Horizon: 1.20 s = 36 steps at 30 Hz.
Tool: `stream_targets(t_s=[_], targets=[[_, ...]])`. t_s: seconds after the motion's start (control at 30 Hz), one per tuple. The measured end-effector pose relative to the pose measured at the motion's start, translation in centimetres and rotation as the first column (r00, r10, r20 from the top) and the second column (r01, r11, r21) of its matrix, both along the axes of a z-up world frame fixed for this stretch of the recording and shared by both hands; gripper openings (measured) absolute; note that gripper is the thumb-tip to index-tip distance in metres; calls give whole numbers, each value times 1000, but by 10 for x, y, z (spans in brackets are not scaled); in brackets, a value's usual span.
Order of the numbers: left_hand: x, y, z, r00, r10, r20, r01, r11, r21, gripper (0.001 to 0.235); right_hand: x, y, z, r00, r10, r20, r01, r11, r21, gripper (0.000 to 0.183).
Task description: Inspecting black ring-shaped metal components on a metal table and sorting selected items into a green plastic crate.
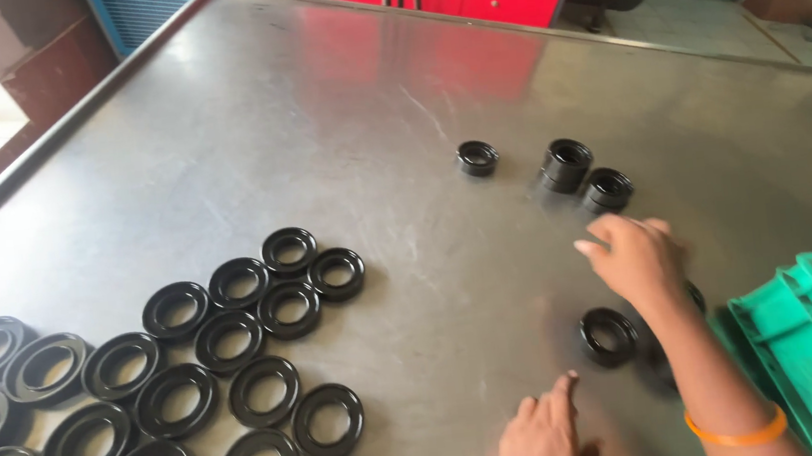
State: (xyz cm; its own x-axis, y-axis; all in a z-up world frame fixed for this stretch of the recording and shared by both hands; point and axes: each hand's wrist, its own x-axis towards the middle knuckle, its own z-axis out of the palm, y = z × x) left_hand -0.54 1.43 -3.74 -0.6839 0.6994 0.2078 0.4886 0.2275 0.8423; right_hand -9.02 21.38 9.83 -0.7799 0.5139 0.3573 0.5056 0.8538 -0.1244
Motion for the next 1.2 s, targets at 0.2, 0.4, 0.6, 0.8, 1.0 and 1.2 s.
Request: stream_targets(t_s=[0.2, 0.4, 0.6, 0.8, 1.0, 1.2], targets=[[2, 68, -142, 665, 290, -688, -360, 932, 45, 49, -184, 43, -65, 814, 569, -119, -581, 793, -184, 52], [-52, 83, -172, 854, 277, -440, -297, 955, 26, 56, -228, 20, -77, 961, 251, 121, -240, 966, -94, 33], [-59, 103, -176, 976, 165, -139, -158, 985, 62, 62, -184, 50, -116, 949, 203, -242, -316, 607, -729, 33], [-31, -4, 15, 822, 434, 368, -567, 680, 465, 71, 21, -24, -34, 945, 103, -312, -254, -372, -893, 32], [-26, -12, 15, 675, -108, 730, -382, 796, 470, 43, 130, -31, -82, 975, 120, -186, -180, -62, -982, 30], [1, -9, 13, 629, -372, 683, 43, 894, 447, 31, 158, -43, -76, 710, 504, -492, -696, 609, -381, 43]])
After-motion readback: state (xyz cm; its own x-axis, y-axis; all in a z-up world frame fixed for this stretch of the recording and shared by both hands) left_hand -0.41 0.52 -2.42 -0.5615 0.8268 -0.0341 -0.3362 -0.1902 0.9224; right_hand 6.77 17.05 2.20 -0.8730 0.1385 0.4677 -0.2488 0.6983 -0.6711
